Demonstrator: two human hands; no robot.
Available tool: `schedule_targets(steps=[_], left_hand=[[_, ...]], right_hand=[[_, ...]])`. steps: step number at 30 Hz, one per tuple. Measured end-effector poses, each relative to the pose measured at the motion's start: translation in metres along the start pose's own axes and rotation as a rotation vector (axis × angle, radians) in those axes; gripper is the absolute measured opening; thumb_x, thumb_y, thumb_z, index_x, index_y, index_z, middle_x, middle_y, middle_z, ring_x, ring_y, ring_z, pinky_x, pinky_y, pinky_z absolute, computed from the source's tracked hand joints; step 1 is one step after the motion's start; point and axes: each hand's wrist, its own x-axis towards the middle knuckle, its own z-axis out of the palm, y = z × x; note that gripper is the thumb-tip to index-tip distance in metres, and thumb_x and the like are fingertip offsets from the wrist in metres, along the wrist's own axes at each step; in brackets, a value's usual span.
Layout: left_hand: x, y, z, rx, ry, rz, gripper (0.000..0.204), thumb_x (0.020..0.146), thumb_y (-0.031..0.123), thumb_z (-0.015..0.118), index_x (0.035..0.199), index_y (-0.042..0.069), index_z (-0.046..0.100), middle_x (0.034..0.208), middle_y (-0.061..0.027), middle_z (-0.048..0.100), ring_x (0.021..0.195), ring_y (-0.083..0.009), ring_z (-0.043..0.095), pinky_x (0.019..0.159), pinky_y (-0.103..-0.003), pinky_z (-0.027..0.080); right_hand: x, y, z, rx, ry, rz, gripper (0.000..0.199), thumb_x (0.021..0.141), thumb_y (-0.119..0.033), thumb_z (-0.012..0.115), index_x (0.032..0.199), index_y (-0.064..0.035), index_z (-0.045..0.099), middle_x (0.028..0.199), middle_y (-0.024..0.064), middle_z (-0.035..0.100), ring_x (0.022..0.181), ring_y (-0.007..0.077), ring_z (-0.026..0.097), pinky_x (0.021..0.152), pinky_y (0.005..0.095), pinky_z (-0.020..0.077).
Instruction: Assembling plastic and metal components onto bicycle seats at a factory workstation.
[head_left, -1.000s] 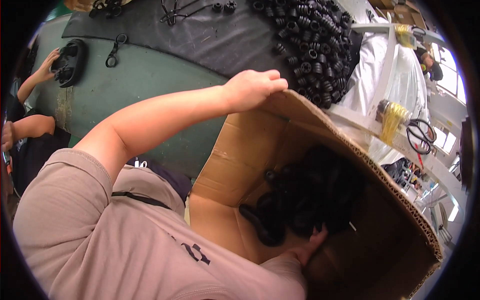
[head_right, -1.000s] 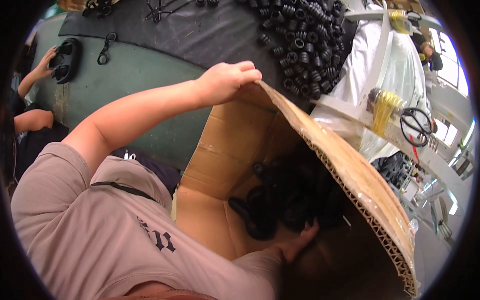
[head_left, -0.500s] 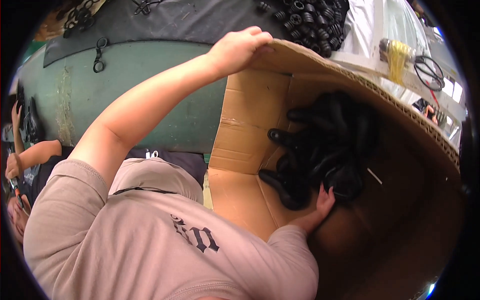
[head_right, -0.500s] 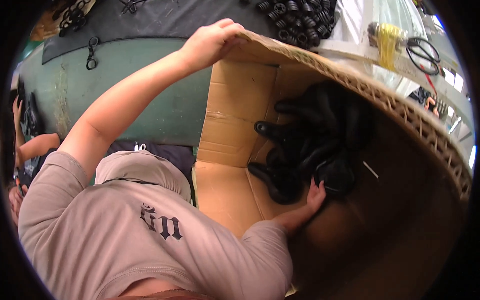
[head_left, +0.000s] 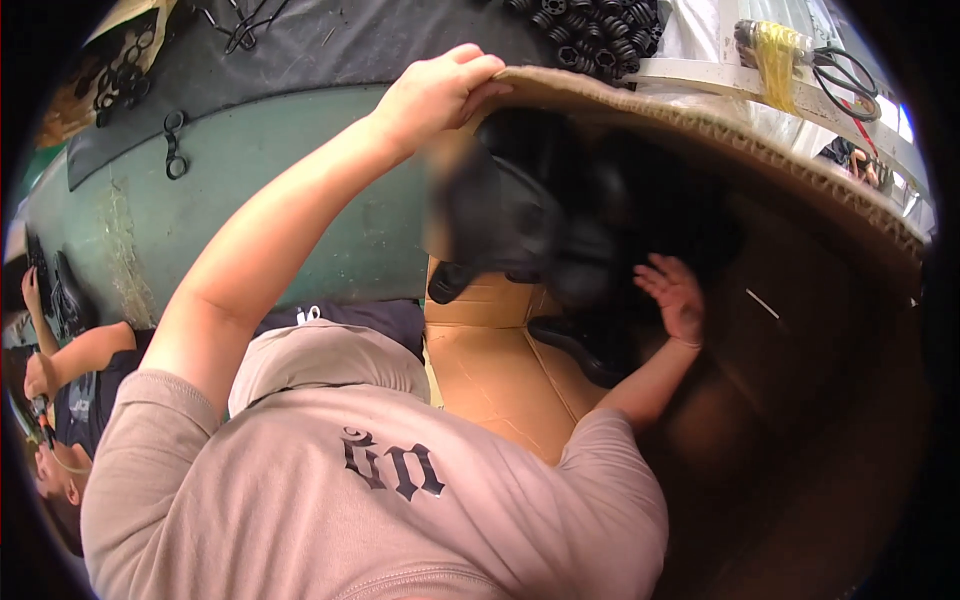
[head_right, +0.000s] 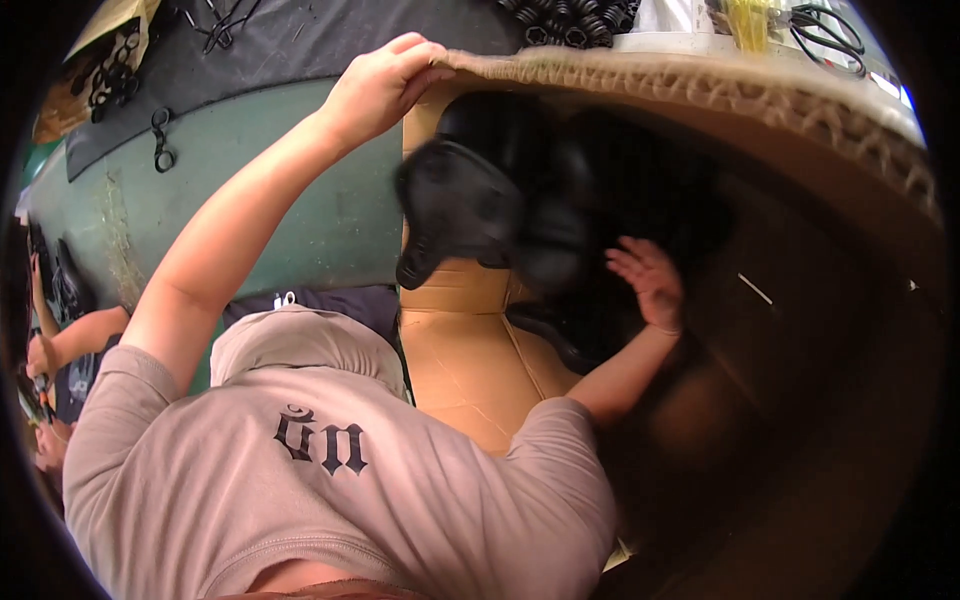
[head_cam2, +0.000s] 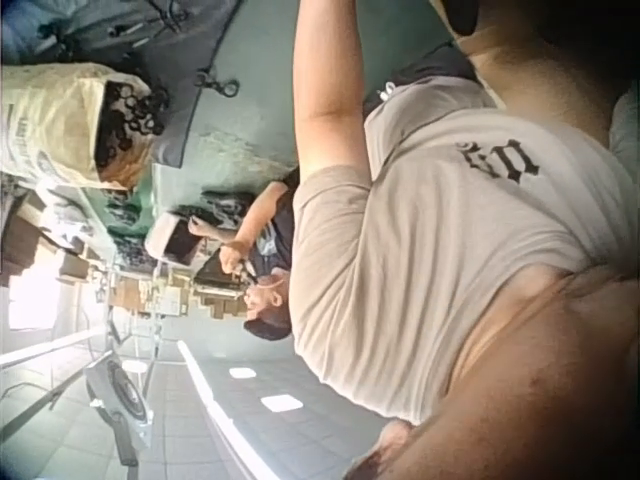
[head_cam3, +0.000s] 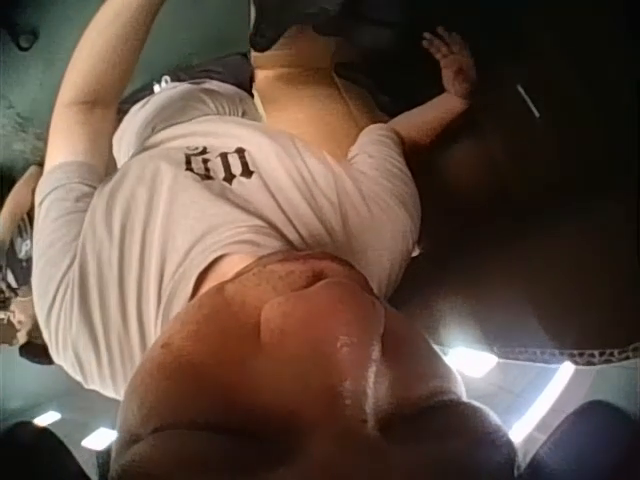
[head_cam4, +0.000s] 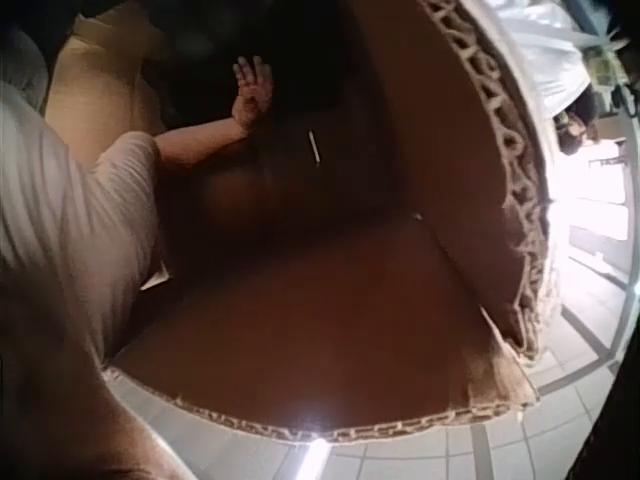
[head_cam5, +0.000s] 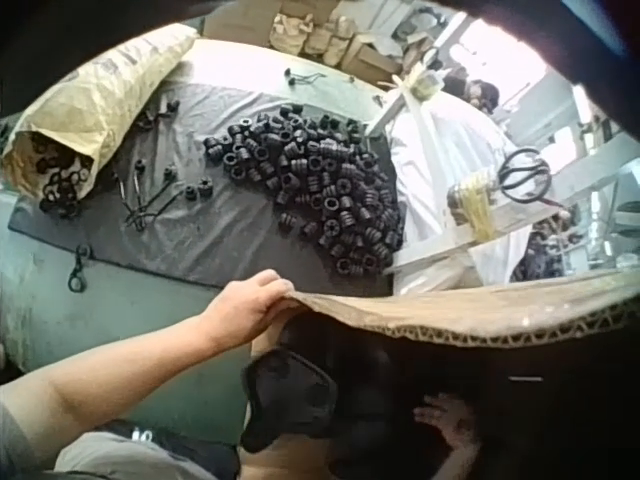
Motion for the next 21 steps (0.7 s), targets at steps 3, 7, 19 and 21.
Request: schedule_targets(steps=[3, 7, 19, 21], left_hand=[[0.001, 0.018, 0.005, -0.089, 0.026, -0.015, 0.015, 0.102, 0.021, 0.074, 0.114, 0.013, 0.071, 0.103, -0.0094, 0.068, 0.085, -0.0367, 0.07, 0.074, -0.042, 0.06], [-0.006, 0.013, -0.006, -0.156, 0.052, 0.039, 0.013, 0.099, 0.019, 0.075, 0.105, 0.013, 0.065, 0.097, -0.0113, 0.064, 0.087, -0.0377, 0.069, 0.072, -0.046, 0.061], [-0.126, -0.005, 0.003, 0.212, -0.851, -0.201, 0.057, 0.093, 0.049, 0.079, 0.125, 0.004, 0.065, 0.125, -0.014, 0.064, 0.118, -0.0337, 0.065, 0.099, -0.047, 0.051], [-0.137, -0.004, -0.002, 0.166, -0.92, -0.161, 0.057, 0.094, 0.054, 0.077, 0.122, 0.005, 0.068, 0.123, -0.0134, 0.065, 0.118, -0.0339, 0.065, 0.099, -0.047, 0.051]], right_hand=[[-0.063, -0.02, -0.135, -0.297, 1.029, -0.107, 0.063, 0.109, -0.04, 0.059, 0.159, -0.0043, 0.049, 0.162, 0.0198, 0.052, 0.143, 0.0349, 0.056, 0.124, 0.0506, 0.0434], [0.075, -0.013, -0.194, -0.293, 1.158, -0.108, 0.058, 0.111, -0.038, 0.053, 0.158, -0.0044, 0.05, 0.162, 0.0185, 0.053, 0.143, 0.0334, 0.057, 0.124, 0.0481, 0.0431], [0.054, 0.075, -0.077, -0.324, 0.793, -0.187, 0.059, 0.111, -0.038, 0.053, 0.159, -0.0052, 0.05, 0.161, 0.0161, 0.054, 0.142, 0.0336, 0.057, 0.123, 0.0457, 0.043], [0.024, 0.086, -0.053, -0.344, 0.816, -0.173, 0.059, 0.111, -0.039, 0.053, 0.159, -0.0053, 0.05, 0.161, 0.0157, 0.054, 0.142, 0.0336, 0.057, 0.123, 0.0453, 0.043]])
